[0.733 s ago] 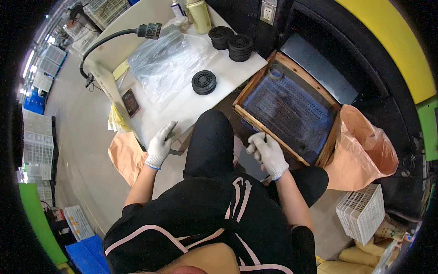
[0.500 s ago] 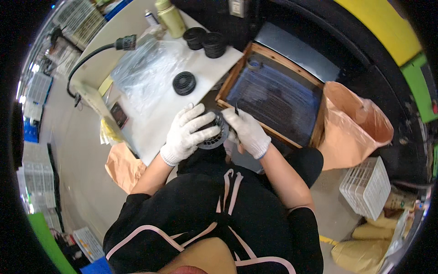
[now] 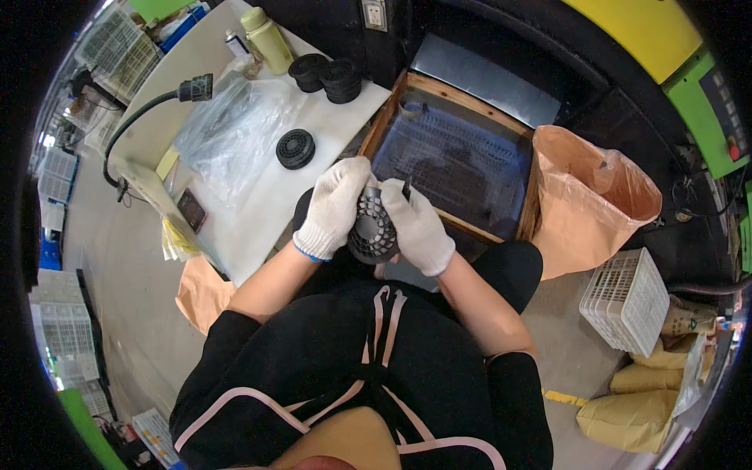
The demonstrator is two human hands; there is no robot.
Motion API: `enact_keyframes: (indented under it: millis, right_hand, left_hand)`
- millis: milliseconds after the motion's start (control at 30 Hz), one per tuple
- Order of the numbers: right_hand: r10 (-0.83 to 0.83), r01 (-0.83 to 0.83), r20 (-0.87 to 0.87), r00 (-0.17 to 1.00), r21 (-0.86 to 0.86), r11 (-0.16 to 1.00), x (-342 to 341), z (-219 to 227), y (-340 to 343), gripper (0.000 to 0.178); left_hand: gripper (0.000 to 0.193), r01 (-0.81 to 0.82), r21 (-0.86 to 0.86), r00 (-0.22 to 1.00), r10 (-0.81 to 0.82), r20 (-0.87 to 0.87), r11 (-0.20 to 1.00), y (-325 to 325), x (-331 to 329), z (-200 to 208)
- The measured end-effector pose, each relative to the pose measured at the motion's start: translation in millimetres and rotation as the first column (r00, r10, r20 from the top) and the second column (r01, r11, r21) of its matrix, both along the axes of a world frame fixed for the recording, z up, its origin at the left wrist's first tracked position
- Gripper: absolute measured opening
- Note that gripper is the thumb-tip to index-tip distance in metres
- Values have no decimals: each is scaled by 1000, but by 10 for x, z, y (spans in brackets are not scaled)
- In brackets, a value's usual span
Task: The recorder is inspecting and cleaning flash from plastic molded parts using a small tool at an industrial workstation.
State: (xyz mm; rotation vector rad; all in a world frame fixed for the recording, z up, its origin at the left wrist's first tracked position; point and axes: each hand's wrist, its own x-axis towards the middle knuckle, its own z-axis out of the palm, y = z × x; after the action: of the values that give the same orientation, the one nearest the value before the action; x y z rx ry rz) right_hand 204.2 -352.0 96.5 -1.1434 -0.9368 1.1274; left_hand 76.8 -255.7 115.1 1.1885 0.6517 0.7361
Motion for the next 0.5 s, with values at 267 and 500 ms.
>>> enact_keyframes:
  millis: [267,500]
  right_hand:
    - [-202,210,417,886,27,977,293,388,51,34]
    - [0,-70,-387,922,-169,983,-9,171,-63,34]
  left_hand:
    - [15,-114,-165,978,140,155,980,-26,41,-29]
    - [15,14,-105,989,1,145,994,-17,11,-13]
